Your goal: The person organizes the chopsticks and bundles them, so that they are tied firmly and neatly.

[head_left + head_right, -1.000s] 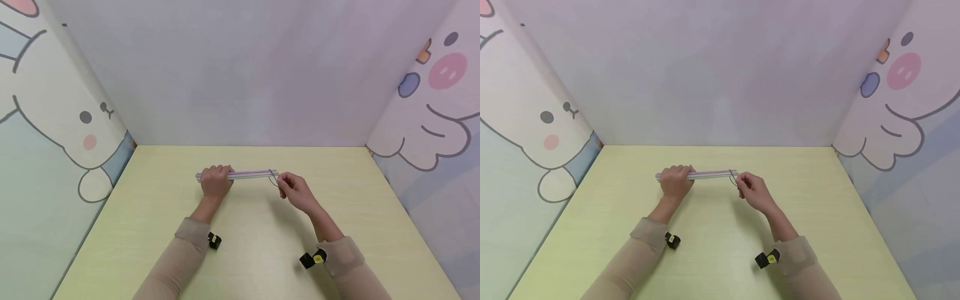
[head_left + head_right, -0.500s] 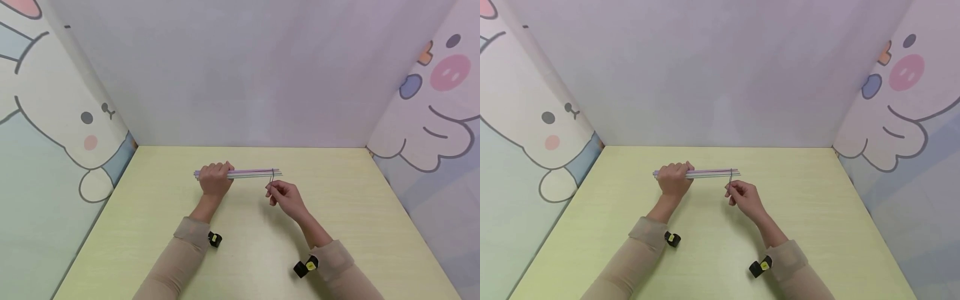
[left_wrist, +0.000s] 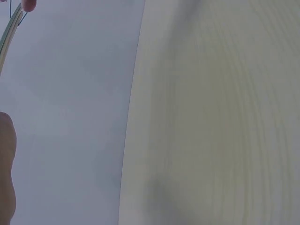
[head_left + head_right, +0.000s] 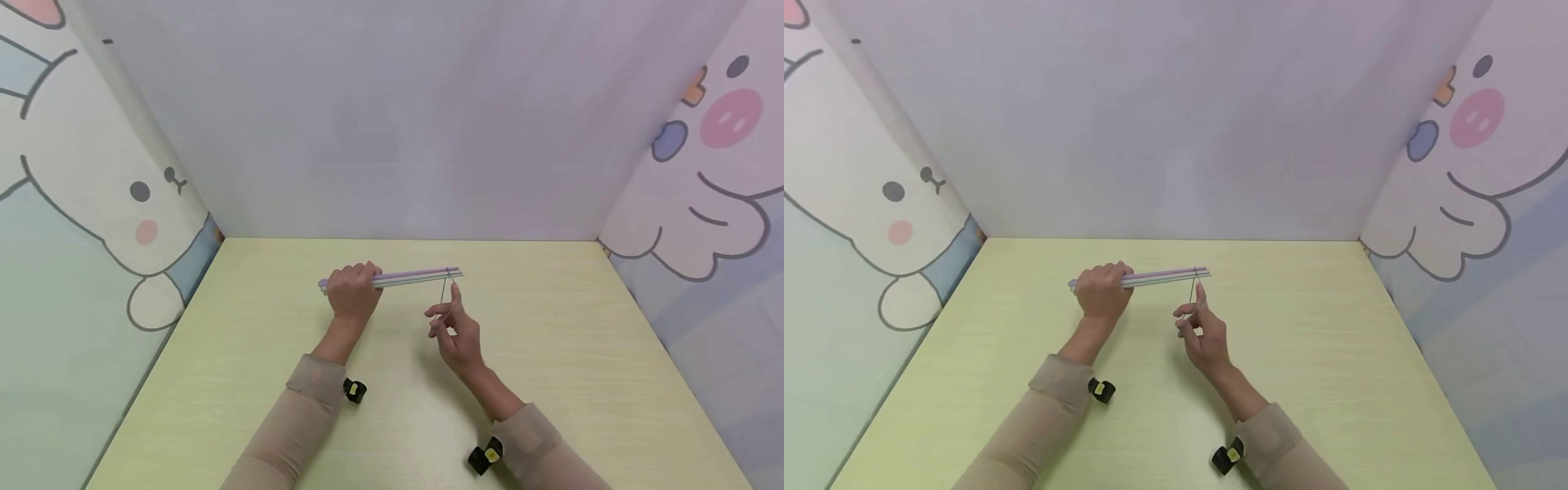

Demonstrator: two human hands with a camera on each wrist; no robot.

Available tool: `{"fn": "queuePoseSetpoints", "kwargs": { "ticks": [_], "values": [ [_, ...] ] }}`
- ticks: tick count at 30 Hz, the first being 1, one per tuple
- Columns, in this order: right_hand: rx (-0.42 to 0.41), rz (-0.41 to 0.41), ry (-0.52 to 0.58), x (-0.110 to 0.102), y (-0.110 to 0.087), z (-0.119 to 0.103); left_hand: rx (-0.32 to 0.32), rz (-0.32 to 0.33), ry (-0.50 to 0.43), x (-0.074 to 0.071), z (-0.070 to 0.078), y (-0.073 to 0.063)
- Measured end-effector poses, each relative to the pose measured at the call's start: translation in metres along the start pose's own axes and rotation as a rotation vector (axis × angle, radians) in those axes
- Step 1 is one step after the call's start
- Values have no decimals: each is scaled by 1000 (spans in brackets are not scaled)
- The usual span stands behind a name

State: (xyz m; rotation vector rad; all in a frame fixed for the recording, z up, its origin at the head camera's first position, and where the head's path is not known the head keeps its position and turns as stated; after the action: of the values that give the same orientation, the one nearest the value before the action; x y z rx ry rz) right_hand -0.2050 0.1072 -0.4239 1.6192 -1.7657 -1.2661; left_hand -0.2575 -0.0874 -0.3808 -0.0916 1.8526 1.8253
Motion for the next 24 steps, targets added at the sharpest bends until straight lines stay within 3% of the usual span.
{"fn": "queuePoseSetpoints", "kwargs": {
  "ticks": [7, 10, 15, 24],
  "values": [
    [553, 123, 324, 1, -15, 20, 7, -12, 5, -3, 5, 2],
    [708, 126, 433, 7, -17, 28, 11, -15, 6, -3, 7, 2],
    [782, 88, 494, 14, -13, 37, 10, -6, -16, -6, 12, 3],
    [742, -23, 377, 17, -16, 36, 57, 3, -28, -6, 23, 3]
  ]
}}
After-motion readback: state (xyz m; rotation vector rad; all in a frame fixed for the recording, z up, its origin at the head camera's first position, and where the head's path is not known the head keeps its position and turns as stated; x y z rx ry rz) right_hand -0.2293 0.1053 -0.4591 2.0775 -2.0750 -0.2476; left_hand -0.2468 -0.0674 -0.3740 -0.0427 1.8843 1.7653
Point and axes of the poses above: each hand's wrist, its own y-axis towards the middle knuckle, its own x-axis out of the palm, z = x × y, the point moved 9 cm from there along y, towards the middle knuckle, and after that the axes turned 6 degrees about -y, right-handed, at the moved point
